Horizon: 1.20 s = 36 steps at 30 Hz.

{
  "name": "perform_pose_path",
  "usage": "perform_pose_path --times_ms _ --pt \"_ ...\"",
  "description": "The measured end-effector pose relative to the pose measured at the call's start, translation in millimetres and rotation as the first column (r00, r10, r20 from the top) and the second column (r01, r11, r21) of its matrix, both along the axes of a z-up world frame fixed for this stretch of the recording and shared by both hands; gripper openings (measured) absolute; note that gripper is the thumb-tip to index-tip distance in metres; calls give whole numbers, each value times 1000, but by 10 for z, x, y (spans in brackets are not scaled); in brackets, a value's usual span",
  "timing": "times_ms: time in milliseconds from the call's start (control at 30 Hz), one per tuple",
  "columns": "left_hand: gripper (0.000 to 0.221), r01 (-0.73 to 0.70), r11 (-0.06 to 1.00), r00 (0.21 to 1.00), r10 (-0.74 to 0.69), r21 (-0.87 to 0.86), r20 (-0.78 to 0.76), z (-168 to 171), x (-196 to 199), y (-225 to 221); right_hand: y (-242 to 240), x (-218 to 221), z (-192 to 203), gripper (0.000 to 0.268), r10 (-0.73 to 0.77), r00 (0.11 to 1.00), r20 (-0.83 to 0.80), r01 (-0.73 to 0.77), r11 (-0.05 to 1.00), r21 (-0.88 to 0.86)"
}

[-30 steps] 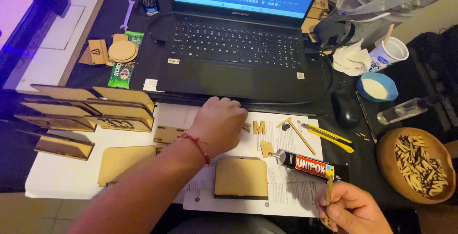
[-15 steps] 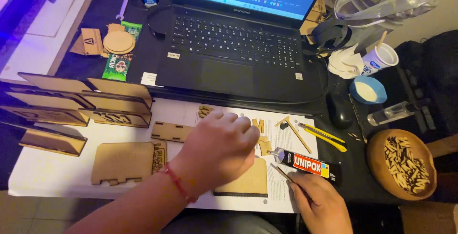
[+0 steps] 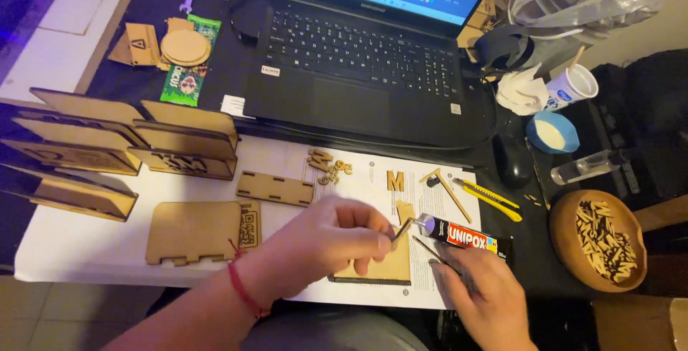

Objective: Gluing laser-cut wooden letters onto wooden panels to assemble or decorate a box.

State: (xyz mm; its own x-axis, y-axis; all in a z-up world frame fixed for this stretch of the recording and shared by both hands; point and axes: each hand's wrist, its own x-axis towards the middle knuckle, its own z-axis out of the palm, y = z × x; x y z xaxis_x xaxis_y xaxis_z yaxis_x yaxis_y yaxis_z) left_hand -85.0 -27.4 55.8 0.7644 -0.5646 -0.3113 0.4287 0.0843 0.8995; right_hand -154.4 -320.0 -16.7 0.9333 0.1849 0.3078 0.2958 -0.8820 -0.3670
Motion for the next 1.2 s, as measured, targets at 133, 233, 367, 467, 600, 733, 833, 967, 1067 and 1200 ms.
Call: perform_pose_path --times_ms 133,233,367,467,600,733,833,967,1067,1200 --pt "16 75 995 985 -85 -69 -148 -2 -13 22 56 23 253 25 31 983 183 -33 999 9" --pt "20 150 987 976 -158 -62 -152 -29 -3 17 251 102 642 25 195 941 278 -193 981 -36" --pt "20 282 959 957 -283 -27 -66 -56 40 30 489 330 1132 33 618 763 189 -577 783 -232" --pt "25 327 942 944 -323 74 -64 23 60 67 646 459 1270 27 716 680 157 -655 690 -308" --pt "28 360 926 933 -353 114 -78 96 62 115 722 483 1193 21 751 641 159 -696 656 -290" --pt "29 361 917 932 -359 168 -43 115 65 125 736 485 1069 18 722 660 207 -680 691 -245" --pt "32 374 911 926 -376 175 -28 83 78 123 754 475 990 17 691 695 198 -664 723 -190" --pt "37 268 957 962 -259 114 -87 -23 102 125 695 451 775 24 563 801 205 -558 825 -85" --pt "46 75 706 950 -265 704 166 339 58 268 744 371 674 21 214 976 -48 -208 973 104" --pt "31 -421 714 698 -140 560 703 -220 -264 371 916 350 604 11 109 945 -309 -52 981 186"
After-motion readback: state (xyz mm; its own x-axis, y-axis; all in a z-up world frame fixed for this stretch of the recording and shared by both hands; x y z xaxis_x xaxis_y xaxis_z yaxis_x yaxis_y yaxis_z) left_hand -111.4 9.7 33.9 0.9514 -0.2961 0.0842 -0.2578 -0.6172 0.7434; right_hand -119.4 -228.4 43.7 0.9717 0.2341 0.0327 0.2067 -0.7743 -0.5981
